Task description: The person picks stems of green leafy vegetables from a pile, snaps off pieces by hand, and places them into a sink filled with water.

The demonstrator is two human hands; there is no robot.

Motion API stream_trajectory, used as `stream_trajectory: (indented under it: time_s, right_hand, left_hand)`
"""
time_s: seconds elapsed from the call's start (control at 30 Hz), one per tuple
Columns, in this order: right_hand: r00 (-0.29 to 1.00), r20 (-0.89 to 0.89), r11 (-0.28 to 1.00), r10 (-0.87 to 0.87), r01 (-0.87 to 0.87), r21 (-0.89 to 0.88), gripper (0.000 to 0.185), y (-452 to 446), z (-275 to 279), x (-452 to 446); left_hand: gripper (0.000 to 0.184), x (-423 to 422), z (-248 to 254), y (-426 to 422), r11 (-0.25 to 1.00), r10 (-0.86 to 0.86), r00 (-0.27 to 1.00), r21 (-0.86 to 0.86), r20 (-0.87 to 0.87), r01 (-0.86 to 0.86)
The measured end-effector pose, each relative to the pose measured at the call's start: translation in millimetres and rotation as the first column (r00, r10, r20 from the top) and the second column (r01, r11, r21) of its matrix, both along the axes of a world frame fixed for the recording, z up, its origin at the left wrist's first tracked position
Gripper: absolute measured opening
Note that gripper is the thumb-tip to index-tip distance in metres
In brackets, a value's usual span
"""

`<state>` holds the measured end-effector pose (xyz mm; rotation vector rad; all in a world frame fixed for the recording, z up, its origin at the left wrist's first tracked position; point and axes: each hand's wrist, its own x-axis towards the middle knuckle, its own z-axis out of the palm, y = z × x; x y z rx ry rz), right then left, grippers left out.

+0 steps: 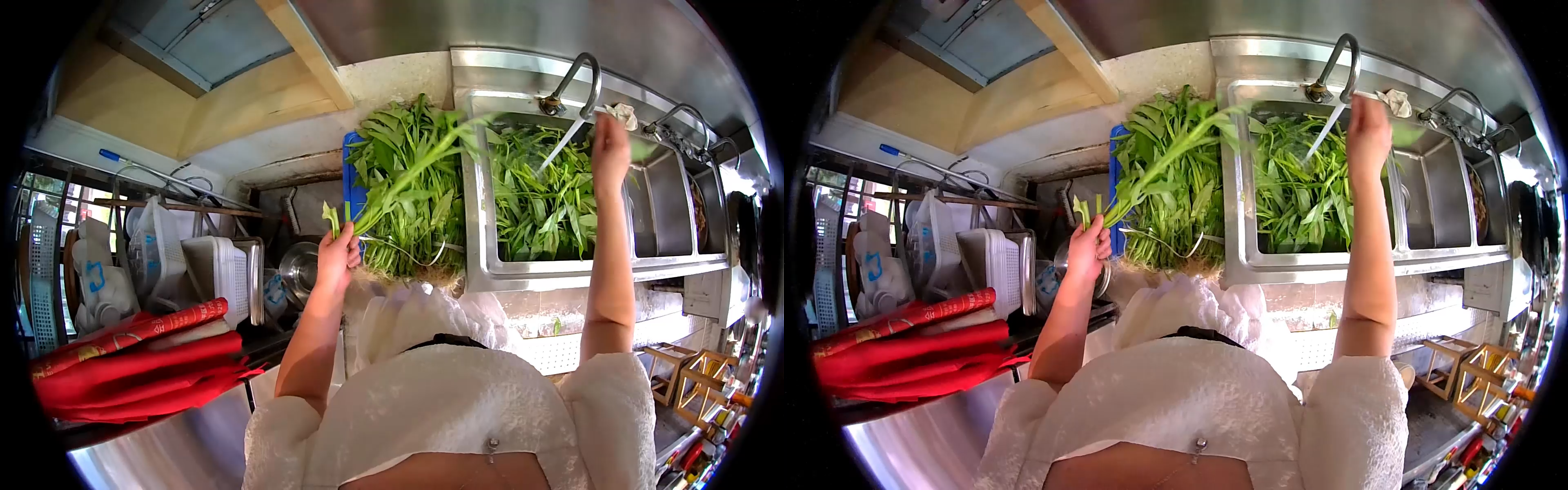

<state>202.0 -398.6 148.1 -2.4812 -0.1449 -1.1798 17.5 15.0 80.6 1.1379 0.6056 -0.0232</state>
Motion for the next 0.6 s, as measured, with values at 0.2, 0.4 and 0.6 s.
stream_trajectory:
  time_s: [0.2, 0.4, 0.6]
  right_hand:
    - [0.857, -0.277, 0.859, 0.434, -0.486, -0.160, 0.027, 86.0, -49.0, -66.5]
    - [0.633, -0.078, 0.621, 0.771, -0.773, -0.130, 0.024, 193.9, -63.7, -117.4]
    - [0.674, -0.083, 0.658, 0.734, -0.736, -0.159, 0.022, 193.7, -66.8, -117.3]
  left_hand:
    - [0.020, 12.6, -2.2, -36.2, 0.976, -0.031, 0.991, -0.219, -0.134, 0.001]
    - [0.020, 18.6, 3.3, -69.3, 0.926, -0.101, 0.987, -0.375, -0.128, 0.046]
    - [0.020, 19.6, 5.5, -85.3, 0.849, -0.012, 0.998, -0.528, -0.064, -0.024]
